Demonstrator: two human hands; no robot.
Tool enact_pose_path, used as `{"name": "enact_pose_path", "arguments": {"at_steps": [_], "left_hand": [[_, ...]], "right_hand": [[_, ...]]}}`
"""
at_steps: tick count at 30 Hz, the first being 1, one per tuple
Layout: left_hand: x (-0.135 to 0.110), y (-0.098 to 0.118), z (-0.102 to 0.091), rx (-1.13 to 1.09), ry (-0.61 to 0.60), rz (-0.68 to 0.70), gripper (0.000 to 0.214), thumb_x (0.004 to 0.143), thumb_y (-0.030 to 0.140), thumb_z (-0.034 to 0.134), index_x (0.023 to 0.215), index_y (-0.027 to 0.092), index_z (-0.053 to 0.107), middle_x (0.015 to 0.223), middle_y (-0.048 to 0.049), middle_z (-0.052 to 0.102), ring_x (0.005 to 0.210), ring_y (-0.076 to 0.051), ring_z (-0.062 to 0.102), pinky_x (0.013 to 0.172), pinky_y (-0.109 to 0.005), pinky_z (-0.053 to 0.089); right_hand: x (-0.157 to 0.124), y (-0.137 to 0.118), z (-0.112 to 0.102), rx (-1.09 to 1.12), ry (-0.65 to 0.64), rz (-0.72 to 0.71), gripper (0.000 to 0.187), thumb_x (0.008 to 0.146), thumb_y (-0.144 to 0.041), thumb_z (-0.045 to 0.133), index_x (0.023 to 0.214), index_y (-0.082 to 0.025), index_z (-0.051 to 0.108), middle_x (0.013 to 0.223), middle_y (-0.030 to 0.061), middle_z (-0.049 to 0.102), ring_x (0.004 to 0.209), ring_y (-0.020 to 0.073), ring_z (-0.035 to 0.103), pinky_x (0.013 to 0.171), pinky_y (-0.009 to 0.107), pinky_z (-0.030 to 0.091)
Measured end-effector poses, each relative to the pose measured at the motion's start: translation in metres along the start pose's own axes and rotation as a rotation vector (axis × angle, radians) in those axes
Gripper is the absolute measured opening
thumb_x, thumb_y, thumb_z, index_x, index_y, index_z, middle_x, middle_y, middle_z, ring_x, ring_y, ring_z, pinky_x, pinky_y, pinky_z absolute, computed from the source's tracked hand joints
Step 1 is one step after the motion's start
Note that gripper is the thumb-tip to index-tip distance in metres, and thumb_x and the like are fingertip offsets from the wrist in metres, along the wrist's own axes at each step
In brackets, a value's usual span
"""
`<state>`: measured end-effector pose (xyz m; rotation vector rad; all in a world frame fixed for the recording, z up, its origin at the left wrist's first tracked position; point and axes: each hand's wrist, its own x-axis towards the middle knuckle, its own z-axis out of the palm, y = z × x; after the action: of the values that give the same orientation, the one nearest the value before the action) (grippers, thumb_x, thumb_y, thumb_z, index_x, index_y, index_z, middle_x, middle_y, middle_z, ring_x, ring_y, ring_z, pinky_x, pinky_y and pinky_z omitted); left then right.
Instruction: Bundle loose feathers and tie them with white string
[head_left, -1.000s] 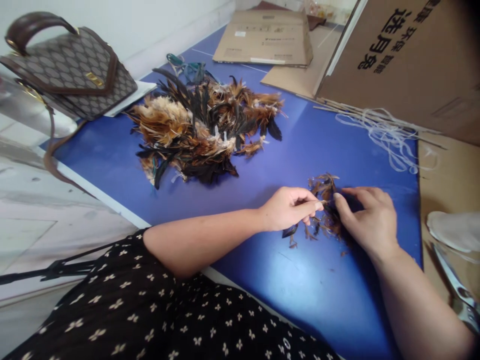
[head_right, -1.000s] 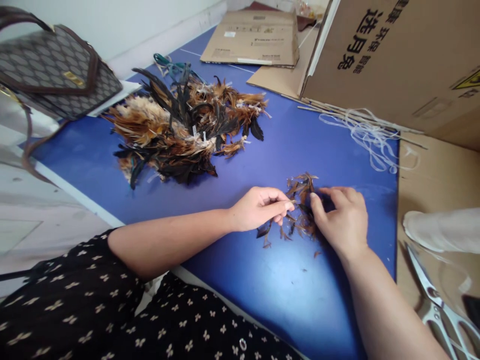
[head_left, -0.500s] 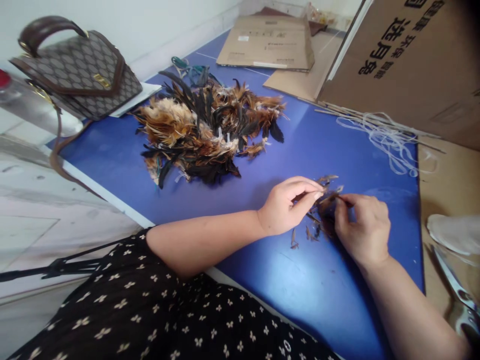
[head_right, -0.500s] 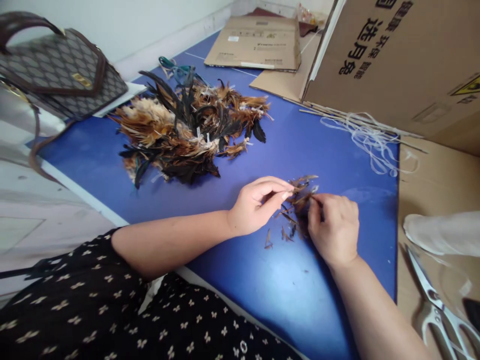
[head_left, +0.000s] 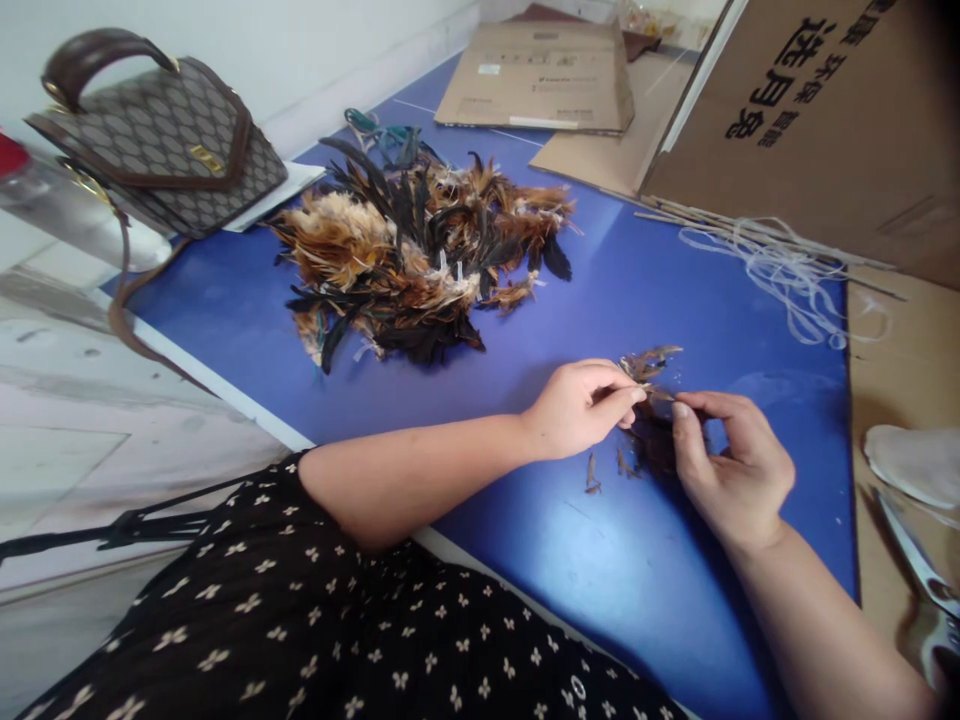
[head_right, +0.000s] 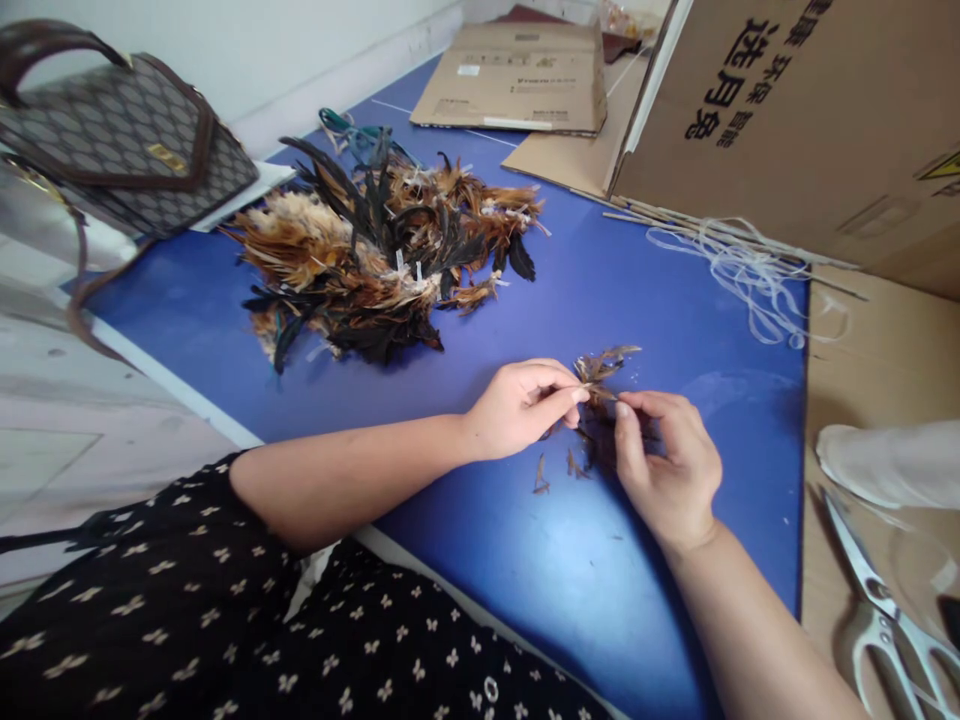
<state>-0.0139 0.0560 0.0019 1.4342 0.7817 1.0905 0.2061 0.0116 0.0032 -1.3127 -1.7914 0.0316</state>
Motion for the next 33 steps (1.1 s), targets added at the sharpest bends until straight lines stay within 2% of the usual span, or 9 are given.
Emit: {"name": "enact_pose_path", "arguments": {"at_steps": [3,6,9,12,16,20,23,28,33], "left_hand": [[0.001,0.005,0.001,-0.101,0.011,-0.053,0.033,0.105,0.038,0.079,0.080,0.016,0.075,0.085,-0.0041,0.073,0.071,-0.009,0.069,0.076,-0.026,0.064],[0.001,0.006,0.002,-0.155,0.019,-0.068,0.036,0.101,0.045,0.085,0.082,0.015,0.076,0.083,-0.0032,0.073,0.069,-0.009,0.069,0.075,-0.027,0.064],[0.001,0.007,0.003,-0.175,0.023,-0.063,0.039,0.100,0.049,0.086,0.084,0.015,0.076,0.085,-0.0036,0.073,0.068,-0.009,0.069,0.076,-0.028,0.065],[0.000,0.006,0.003,-0.192,0.027,-0.054,0.040,0.099,0.050,0.087,0.084,0.015,0.076,0.086,-0.0035,0.073,0.066,-0.008,0.068,0.075,-0.028,0.066],[0.000,0.005,0.003,-0.192,0.027,-0.053,0.038,0.099,0.047,0.087,0.083,0.015,0.076,0.086,-0.0031,0.072,0.066,-0.008,0.068,0.075,-0.027,0.066],[-0.001,0.003,0.004,-0.132,0.009,-0.010,0.032,0.102,0.041,0.084,0.084,0.015,0.078,0.086,-0.0045,0.074,0.072,-0.010,0.071,0.079,-0.027,0.065],[-0.002,0.002,0.004,-0.086,0.007,0.031,0.027,0.104,0.034,0.080,0.084,0.015,0.079,0.087,-0.0058,0.075,0.076,-0.011,0.073,0.080,-0.027,0.064],[-0.001,0.004,0.002,-0.009,0.026,0.008,0.026,0.107,0.027,0.074,0.083,0.016,0.078,0.089,-0.0069,0.077,0.078,-0.011,0.074,0.081,-0.027,0.065],[-0.002,0.003,0.002,0.012,0.016,0.037,0.026,0.107,0.026,0.074,0.084,0.016,0.078,0.087,-0.0067,0.077,0.080,-0.013,0.074,0.082,-0.028,0.065]], "right_hand": [[-0.001,0.002,0.000,0.034,0.022,0.093,0.014,0.110,-0.040,0.073,0.109,-0.028,0.080,0.100,0.0070,0.084,0.091,0.0264,0.081,0.089,0.047,0.068],[-0.004,0.005,-0.002,0.100,0.024,0.156,0.016,0.109,-0.040,0.076,0.116,-0.028,0.081,0.106,0.0077,0.083,0.095,0.0267,0.080,0.094,0.048,0.067],[-0.006,0.008,-0.005,0.224,-0.023,0.212,0.023,0.107,-0.040,0.078,0.127,-0.027,0.080,0.113,0.0088,0.082,0.097,0.0267,0.079,0.094,0.048,0.068],[-0.005,0.008,-0.009,0.301,-0.068,0.230,0.023,0.107,-0.040,0.078,0.126,-0.027,0.080,0.113,0.0084,0.081,0.097,0.0254,0.080,0.091,0.045,0.068],[-0.004,0.004,-0.008,0.298,-0.071,0.227,0.019,0.107,-0.042,0.079,0.117,-0.026,0.081,0.106,0.0076,0.082,0.092,0.0248,0.079,0.086,0.043,0.068],[-0.003,0.000,-0.006,0.242,-0.005,0.240,0.014,0.105,-0.042,0.082,0.107,-0.028,0.082,0.101,0.0063,0.083,0.090,0.0257,0.079,0.087,0.045,0.068],[-0.003,-0.001,-0.008,0.267,0.006,0.242,0.010,0.104,-0.039,0.083,0.108,-0.029,0.083,0.103,0.0063,0.084,0.091,0.0261,0.080,0.089,0.046,0.067],[-0.004,-0.003,-0.013,0.367,-0.064,0.207,0.014,0.104,-0.036,0.081,0.115,-0.028,0.082,0.105,0.0071,0.081,0.095,0.0269,0.079,0.086,0.045,0.066],[-0.004,-0.006,-0.009,0.297,0.013,0.221,0.008,0.103,-0.036,0.085,0.107,-0.030,0.082,0.101,0.0057,0.082,0.087,0.0256,0.078,0.083,0.044,0.066]]}}
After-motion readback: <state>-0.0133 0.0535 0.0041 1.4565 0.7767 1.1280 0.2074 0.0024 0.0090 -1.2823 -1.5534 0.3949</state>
